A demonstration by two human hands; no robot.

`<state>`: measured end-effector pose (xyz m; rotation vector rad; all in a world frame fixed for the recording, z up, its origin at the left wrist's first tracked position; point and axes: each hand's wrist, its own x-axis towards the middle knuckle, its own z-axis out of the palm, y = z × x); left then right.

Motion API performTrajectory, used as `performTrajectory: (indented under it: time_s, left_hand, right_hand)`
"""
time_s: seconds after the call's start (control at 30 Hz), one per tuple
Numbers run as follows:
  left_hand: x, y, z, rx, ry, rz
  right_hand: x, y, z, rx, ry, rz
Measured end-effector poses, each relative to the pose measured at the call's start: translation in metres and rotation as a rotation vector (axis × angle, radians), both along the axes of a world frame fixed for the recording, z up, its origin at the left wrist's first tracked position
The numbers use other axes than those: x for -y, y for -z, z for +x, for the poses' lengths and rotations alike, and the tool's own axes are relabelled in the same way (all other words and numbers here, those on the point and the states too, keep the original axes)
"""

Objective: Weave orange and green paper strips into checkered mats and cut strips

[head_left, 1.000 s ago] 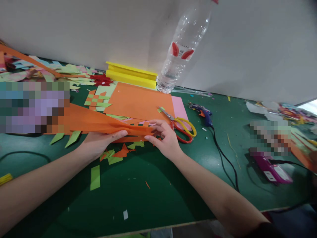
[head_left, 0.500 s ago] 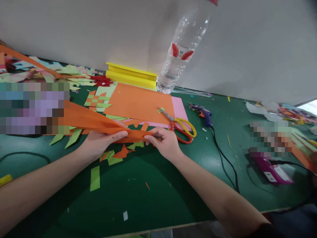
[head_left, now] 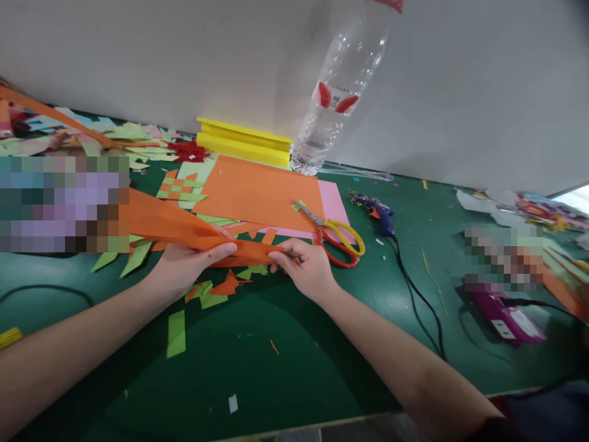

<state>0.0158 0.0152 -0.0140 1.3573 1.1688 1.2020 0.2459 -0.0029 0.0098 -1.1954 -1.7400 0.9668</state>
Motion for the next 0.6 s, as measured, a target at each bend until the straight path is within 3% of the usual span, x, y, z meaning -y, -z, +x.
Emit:
performTrajectory:
  time_s: [0.6]
  left_hand:
    - [0.0019, -0.0069, 0.0011, -0.103, -0.014, -0.001]
  right_hand:
    - [0.0001, 0.0000, 0.0000, 0.014, -0.016, 0.021]
